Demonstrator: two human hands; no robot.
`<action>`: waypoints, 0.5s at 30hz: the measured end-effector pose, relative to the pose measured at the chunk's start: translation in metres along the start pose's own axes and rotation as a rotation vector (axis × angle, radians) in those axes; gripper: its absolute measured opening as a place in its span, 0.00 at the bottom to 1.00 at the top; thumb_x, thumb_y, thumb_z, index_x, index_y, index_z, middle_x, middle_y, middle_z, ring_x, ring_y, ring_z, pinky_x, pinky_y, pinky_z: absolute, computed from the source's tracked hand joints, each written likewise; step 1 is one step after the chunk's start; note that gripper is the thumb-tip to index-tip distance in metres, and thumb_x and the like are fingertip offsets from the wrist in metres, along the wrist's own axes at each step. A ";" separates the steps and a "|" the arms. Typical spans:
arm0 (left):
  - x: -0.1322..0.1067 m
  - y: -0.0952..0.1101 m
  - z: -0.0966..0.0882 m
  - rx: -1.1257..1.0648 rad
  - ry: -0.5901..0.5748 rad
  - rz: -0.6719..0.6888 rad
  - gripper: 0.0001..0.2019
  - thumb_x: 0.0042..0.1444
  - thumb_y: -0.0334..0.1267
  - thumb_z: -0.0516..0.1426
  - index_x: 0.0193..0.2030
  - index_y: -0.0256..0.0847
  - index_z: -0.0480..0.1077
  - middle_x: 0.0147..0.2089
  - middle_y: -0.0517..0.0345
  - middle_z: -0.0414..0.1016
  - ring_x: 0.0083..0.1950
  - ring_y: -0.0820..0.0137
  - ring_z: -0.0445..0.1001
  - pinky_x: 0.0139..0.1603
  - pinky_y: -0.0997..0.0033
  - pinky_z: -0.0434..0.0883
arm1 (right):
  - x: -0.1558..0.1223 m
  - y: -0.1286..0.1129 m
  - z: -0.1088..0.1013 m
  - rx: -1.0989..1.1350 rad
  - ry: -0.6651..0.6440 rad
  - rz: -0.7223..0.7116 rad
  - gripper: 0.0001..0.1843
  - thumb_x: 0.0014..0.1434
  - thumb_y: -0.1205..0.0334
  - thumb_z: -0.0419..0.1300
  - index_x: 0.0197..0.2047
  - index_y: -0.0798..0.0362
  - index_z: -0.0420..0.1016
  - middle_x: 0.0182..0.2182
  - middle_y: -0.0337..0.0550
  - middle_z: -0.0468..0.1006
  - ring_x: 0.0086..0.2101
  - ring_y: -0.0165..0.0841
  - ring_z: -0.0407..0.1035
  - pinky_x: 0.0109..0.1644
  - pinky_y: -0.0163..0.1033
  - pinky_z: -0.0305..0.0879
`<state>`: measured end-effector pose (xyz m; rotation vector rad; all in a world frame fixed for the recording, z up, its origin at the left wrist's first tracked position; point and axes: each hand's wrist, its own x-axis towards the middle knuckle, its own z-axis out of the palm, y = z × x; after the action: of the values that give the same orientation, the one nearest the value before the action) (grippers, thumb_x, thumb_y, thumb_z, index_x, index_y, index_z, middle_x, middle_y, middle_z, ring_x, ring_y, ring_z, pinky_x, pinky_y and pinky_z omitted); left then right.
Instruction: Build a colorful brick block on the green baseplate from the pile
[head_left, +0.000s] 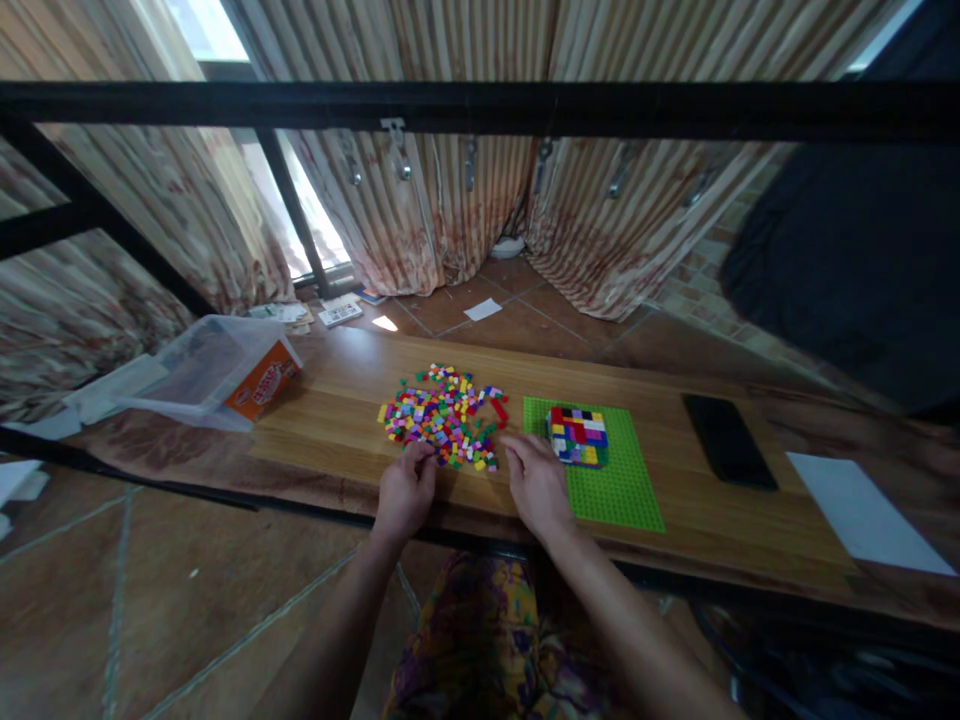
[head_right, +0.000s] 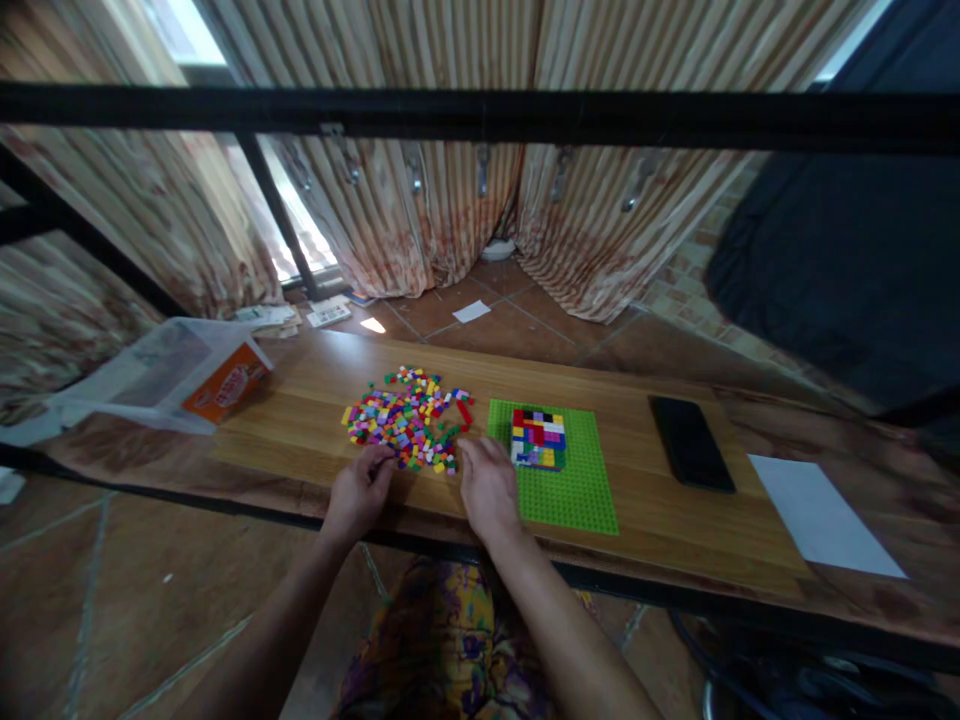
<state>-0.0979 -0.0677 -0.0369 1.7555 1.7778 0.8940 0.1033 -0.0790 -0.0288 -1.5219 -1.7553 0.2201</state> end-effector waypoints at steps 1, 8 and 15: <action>0.000 0.000 0.000 0.004 -0.003 -0.002 0.09 0.57 0.41 0.52 0.39 0.42 0.70 0.34 0.57 0.78 0.35 0.67 0.76 0.37 0.71 0.69 | 0.007 0.002 0.004 -0.024 -0.018 0.002 0.16 0.64 0.68 0.49 0.43 0.52 0.78 0.38 0.47 0.77 0.40 0.38 0.70 0.47 0.43 0.66; 0.000 -0.002 0.000 -0.014 -0.004 0.021 0.09 0.58 0.40 0.51 0.40 0.42 0.70 0.37 0.56 0.78 0.38 0.68 0.77 0.38 0.71 0.70 | 0.044 0.016 0.024 -0.165 -0.191 -0.027 0.14 0.58 0.71 0.54 0.42 0.51 0.79 0.38 0.46 0.72 0.41 0.39 0.65 0.49 0.42 0.63; 0.000 -0.002 0.000 -0.028 -0.012 0.029 0.08 0.58 0.40 0.52 0.39 0.42 0.70 0.36 0.56 0.78 0.37 0.67 0.77 0.38 0.71 0.70 | 0.048 0.018 0.029 -0.172 -0.225 -0.065 0.12 0.59 0.70 0.54 0.34 0.50 0.79 0.35 0.44 0.70 0.40 0.37 0.64 0.47 0.42 0.62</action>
<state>-0.0995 -0.0677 -0.0381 1.7697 1.7283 0.9136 0.0997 -0.0210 -0.0377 -1.6083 -2.0431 0.2194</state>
